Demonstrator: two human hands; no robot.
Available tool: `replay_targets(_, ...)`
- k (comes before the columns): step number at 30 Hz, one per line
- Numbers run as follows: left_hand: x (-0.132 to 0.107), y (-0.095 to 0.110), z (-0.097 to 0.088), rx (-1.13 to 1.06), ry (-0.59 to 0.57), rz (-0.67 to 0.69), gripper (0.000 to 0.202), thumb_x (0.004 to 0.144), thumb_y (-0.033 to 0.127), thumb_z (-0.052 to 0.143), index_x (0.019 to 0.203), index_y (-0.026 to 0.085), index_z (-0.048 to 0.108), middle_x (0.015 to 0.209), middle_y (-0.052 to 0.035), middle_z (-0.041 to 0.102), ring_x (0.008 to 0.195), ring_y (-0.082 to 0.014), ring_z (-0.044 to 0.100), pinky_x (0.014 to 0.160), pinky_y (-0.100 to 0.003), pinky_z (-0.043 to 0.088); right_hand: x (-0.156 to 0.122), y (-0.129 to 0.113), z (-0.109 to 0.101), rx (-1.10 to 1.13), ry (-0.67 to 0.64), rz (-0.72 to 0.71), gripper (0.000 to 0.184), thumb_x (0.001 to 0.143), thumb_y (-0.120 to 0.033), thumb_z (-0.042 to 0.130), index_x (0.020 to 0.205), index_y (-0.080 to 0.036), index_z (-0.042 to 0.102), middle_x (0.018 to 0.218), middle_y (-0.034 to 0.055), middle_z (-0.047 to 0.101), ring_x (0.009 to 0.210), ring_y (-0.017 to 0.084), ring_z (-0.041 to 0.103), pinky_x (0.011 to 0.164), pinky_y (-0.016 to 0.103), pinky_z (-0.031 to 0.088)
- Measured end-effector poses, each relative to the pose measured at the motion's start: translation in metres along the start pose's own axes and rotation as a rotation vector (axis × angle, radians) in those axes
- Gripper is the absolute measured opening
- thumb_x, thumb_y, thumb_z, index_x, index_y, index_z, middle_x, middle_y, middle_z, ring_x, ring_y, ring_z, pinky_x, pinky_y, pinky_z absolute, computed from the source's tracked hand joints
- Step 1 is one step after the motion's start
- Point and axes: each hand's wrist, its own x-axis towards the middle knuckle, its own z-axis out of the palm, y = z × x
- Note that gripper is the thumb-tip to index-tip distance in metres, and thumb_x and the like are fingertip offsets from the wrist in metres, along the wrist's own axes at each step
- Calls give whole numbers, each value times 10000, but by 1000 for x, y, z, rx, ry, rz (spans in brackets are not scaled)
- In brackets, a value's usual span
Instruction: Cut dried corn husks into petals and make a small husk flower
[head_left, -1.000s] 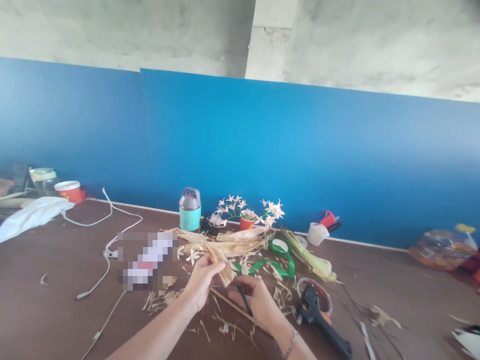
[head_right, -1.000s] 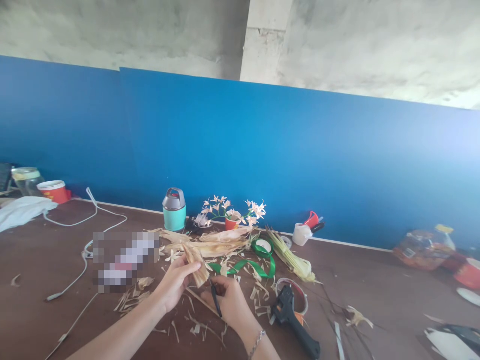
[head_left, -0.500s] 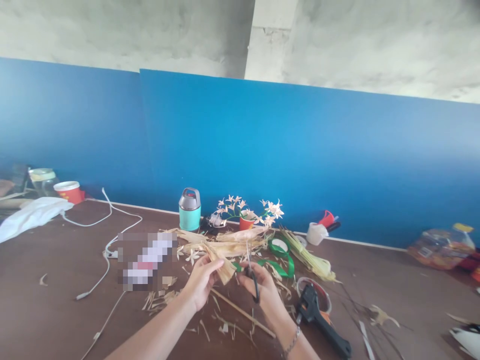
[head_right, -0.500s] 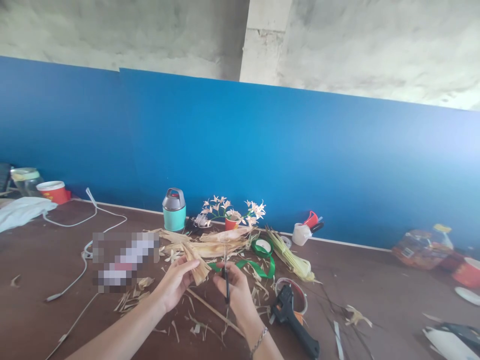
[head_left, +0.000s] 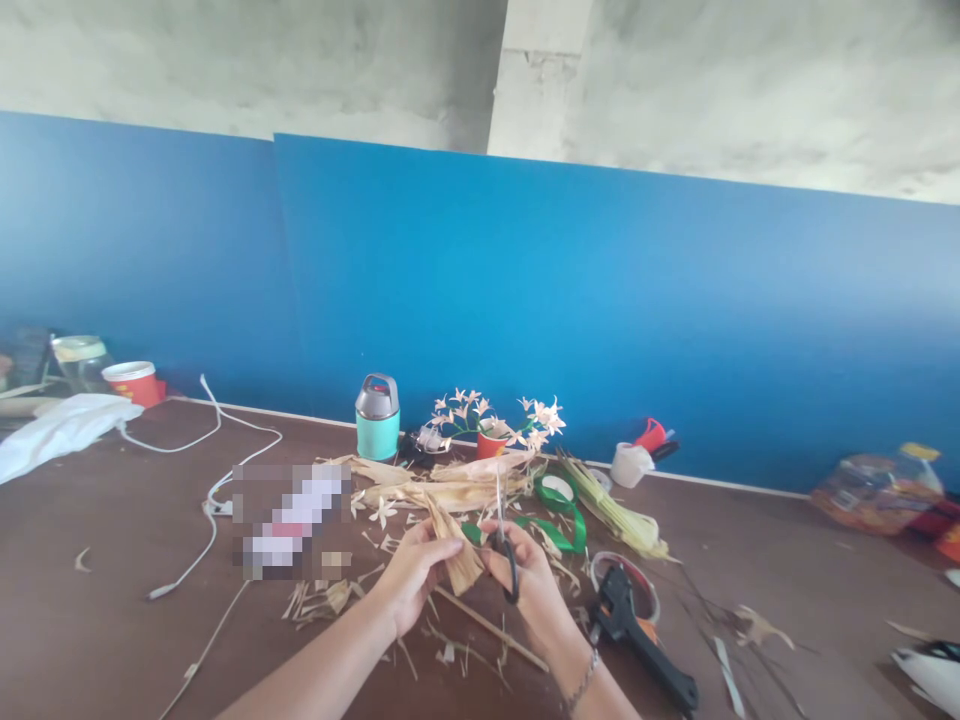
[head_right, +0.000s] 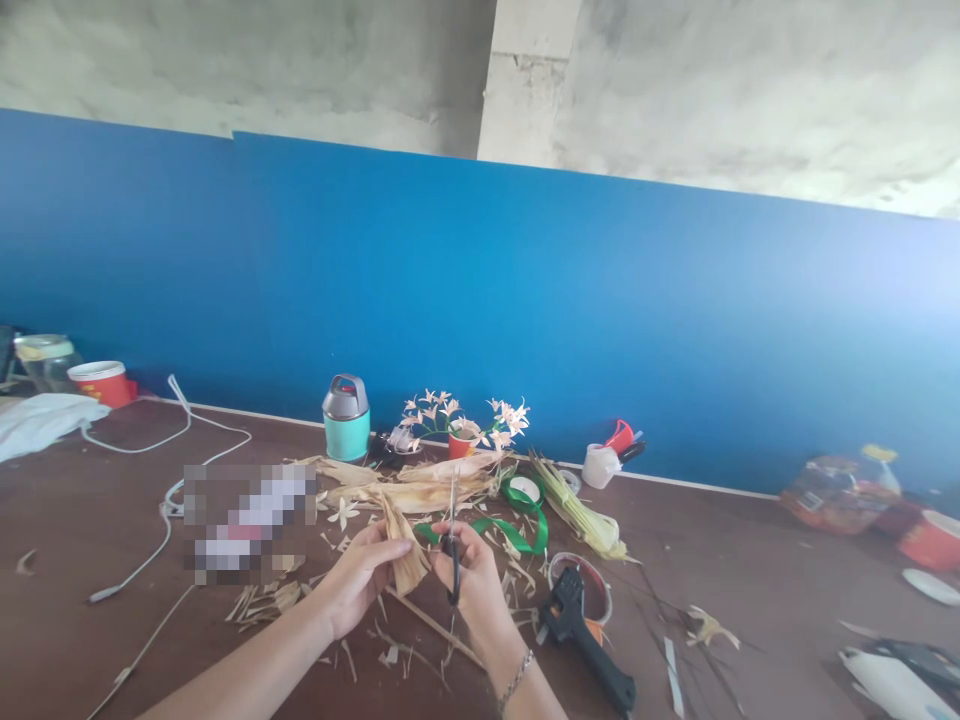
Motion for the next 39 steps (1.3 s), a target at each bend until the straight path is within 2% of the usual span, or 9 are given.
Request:
replay_targets(3,1,-2,-1,8,14,23,228,614,153,711,829,140,637,735,-49,709,693,-207,662,699,-319,491,-1,2,-1,37,-22,37,321,607,-299,764,866,-200,601,545,-72,502,493,80,414,485,194,293)
replay_targets(6,1,-1,0,32,37,43,234,620,165,711,840,138,639,735,-49,710,689,-208,662,687,-318,496,-3,2,0,70,-47,55,313,627,-315,746,887,-207,607,574,-62,527,507,90,433,482,200,291)
replay_targets(9,0,0,1,57,64,61,238,612,164,716,837,140,642,738,-49,715,701,-208,663,669,-299,495,-3,0,1,61,-54,47,350,584,-310,777,874,-206,611,605,-56,550,528,99,457,509,209,314)
replay_targets(13,0,-1,0,64,41,54,290,616,161,711,898,138,645,784,-66,722,743,-223,670,716,-317,495,-1,1,2,75,-49,59,390,531,-296,811,842,-199,596,577,-64,542,494,90,444,499,209,308)
replay_targets(19,2,-4,-3,-31,9,-15,246,621,145,702,859,129,643,758,-78,721,684,-222,674,701,-343,503,1,3,1,91,-29,39,385,553,-321,798,854,-186,601,597,-40,586,520,108,498,528,223,357)
replay_targets(26,1,-2,-1,-78,-29,-64,225,624,136,696,837,123,624,720,-85,717,645,-220,672,685,-348,501,-2,-2,2,33,38,40,351,578,-261,767,876,-172,603,660,-12,627,585,121,525,549,221,384)
replay_targets(30,1,-1,0,-72,19,-47,222,611,118,702,819,128,626,706,-68,714,627,-205,666,660,-326,498,-1,-2,4,2,61,20,338,566,-234,765,860,-171,610,629,-27,598,548,98,487,515,201,365)
replay_targets(34,-1,-1,1,-109,19,-110,154,619,98,686,756,134,625,651,-48,704,576,-178,648,614,-295,491,-2,-4,6,-9,76,17,328,545,-213,769,831,-167,617,581,-42,559,499,72,424,464,181,312)
replay_targets(39,-1,-1,-1,-145,-36,-184,74,649,95,652,723,105,651,633,-61,702,577,-159,645,602,-252,477,-4,-7,7,16,45,9,328,529,-206,777,810,-164,615,586,-44,558,497,58,394,465,169,289)
